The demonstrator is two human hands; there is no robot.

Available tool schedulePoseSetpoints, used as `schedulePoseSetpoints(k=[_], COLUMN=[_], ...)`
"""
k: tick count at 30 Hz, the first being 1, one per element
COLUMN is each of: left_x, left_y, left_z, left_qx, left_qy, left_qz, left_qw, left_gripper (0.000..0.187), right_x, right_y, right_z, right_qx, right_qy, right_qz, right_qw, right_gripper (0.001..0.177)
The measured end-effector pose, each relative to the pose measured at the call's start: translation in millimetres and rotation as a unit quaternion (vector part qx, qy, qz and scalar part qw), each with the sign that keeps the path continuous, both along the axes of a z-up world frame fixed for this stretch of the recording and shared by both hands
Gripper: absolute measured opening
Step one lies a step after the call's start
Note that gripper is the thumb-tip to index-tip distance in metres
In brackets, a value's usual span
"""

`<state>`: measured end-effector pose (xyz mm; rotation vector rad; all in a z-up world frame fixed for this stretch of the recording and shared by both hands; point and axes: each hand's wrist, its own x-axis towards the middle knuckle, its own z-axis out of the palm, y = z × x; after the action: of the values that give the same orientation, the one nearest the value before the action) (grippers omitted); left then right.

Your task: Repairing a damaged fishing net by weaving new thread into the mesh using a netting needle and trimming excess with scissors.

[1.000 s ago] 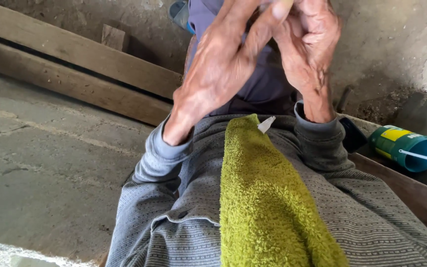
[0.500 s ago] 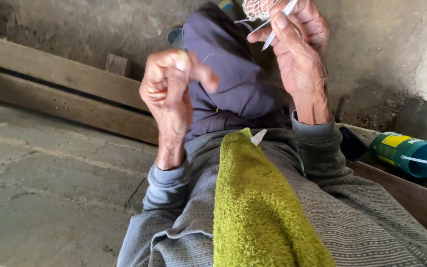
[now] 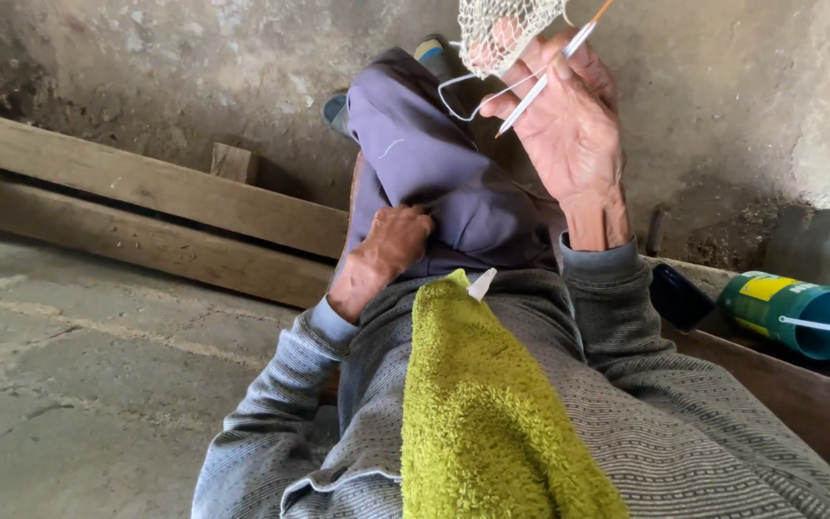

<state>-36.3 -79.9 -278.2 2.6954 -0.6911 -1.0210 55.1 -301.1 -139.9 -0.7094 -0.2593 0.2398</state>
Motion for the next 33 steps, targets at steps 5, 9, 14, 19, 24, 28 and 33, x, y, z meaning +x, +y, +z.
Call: schedulePoseSetpoints(k=[5, 9, 14, 19, 24, 28, 33], left_x=[-12.1, -22.9, -15.7, -6.1, -4.2, 2.9, 22.2], left_y=[18.0, 17.4, 13.5, -4.2, -25.9, -25.6, -12.9], left_z=[-32.1, -35.9, -42.6, -30.7, -55.9, -33.9, -12.2], left_qx=[-0.121, -0.201, -0.217, -0.136, -0.009, 0.022, 0.011], left_qy=[-0.094, -0.183, -0.174, -0.049, -0.036, 0.026, 0.113], left_qz=[-0.016, -0.037, -0.116, -0.110, -0.099, -0.067, -0.026], left_qw=[0.988, 0.962, 0.953, 0.983, 0.994, 0.997, 0.993], left_gripper=[0.013, 0.010, 0.019, 0.030, 0.025, 0.028, 0.020], right_x=[-1.3, -3.3, 2.7, 4.1, -3.5, -14.4, -22.5], right_y=[-9.2, -24.0, -38.7, -53.2, -70.6, -81.5, -95.8], right_z=[5.7, 7.1, 7.9, 3.1, -13.6, -19.0, -16.9], right_qx=[0.001, 0.017, 0.030, 0.088, 0.103, 0.126, 0.145], right_qy=[0.029, 0.058, 0.090, 0.051, 0.112, 0.130, 0.131], right_qz=[-0.033, -0.061, -0.096, -0.081, -0.164, -0.183, -0.221], right_qw=[0.999, 0.996, 0.991, 0.992, 0.975, 0.966, 0.955], right_gripper=[0.016, 0.015, 0.014, 0.023, 0.027, 0.032, 0.034])
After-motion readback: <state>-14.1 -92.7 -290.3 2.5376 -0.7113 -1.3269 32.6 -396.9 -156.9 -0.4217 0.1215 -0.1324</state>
